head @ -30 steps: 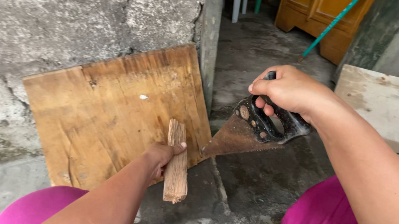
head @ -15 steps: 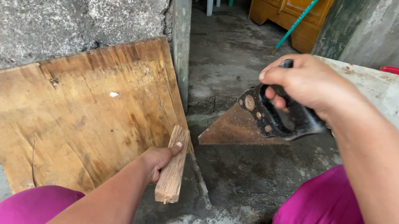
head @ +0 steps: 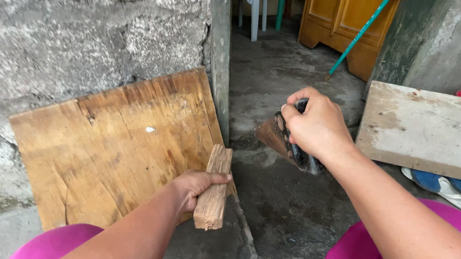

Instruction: The person uses a hand saw to cut a small piece of wood placed on a larger wooden board. The person holds the wood steady with one hand and saws with the other, completing the cut and separating the piece.

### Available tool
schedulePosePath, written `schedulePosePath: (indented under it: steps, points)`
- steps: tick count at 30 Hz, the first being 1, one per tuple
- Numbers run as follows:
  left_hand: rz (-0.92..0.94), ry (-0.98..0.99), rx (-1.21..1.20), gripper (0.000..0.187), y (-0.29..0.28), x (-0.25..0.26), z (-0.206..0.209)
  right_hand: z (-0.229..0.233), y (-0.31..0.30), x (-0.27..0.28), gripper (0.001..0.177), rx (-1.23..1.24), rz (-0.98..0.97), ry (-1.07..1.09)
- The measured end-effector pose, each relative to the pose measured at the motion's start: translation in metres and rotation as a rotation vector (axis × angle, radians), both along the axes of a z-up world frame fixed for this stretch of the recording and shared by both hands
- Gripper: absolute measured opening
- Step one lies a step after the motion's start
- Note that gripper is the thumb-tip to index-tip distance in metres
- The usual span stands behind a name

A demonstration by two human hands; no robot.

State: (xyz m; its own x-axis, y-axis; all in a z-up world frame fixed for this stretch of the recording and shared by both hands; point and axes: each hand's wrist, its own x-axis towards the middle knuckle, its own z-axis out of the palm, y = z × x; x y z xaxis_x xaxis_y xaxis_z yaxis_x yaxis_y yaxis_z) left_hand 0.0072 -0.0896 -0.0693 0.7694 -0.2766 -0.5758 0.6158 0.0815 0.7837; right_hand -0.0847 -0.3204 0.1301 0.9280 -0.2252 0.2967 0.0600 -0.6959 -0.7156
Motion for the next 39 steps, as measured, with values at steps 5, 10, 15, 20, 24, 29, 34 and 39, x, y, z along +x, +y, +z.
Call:
schedulePosePath:
  steps: [5, 10, 15, 20, 24, 29, 34, 39]
  points:
    - [-0.073, -0.108, 0.204, 0.063, -0.021, 0.021, 0.048, -0.013, -0.006, 0.014, 0.03, 0.034, -0.039, -0.089]
    - [-0.112, -0.156, 0.14, 0.068, -0.043, 0.053, 0.054, -0.042, -0.007, 0.052, 0.025, 0.001, -0.096, -0.427]
    - [-0.227, -0.101, 0.025, 0.059, -0.057, 0.087, 0.035, -0.07, -0.013, 0.087, 0.022, 0.085, -0.159, -0.418]
    - [-0.155, -0.08, 0.037, 0.047, -0.074, 0.114, 0.016, -0.088, -0.014, 0.117, 0.02, 0.109, -0.186, -0.449]
    - [-0.117, -0.166, 0.223, 0.05, -0.083, 0.127, 0.009, -0.103, -0.019, 0.137, 0.023, 0.122, -0.131, -0.533]
    - [-0.084, -0.349, 0.4, 0.063, -0.101, 0.143, 0.01, -0.121, -0.027, 0.153, 0.025, 0.13, -0.102, -0.499]
    - [-0.148, -0.522, 0.782, 0.081, -0.109, 0.177, 0.013, -0.129, -0.038, 0.171, 0.029, 0.192, -0.094, -0.421]
    - [-0.303, -0.525, 1.041, 0.091, -0.127, 0.223, -0.007, -0.132, -0.057, 0.202, 0.029, 0.316, -0.059, -0.423]
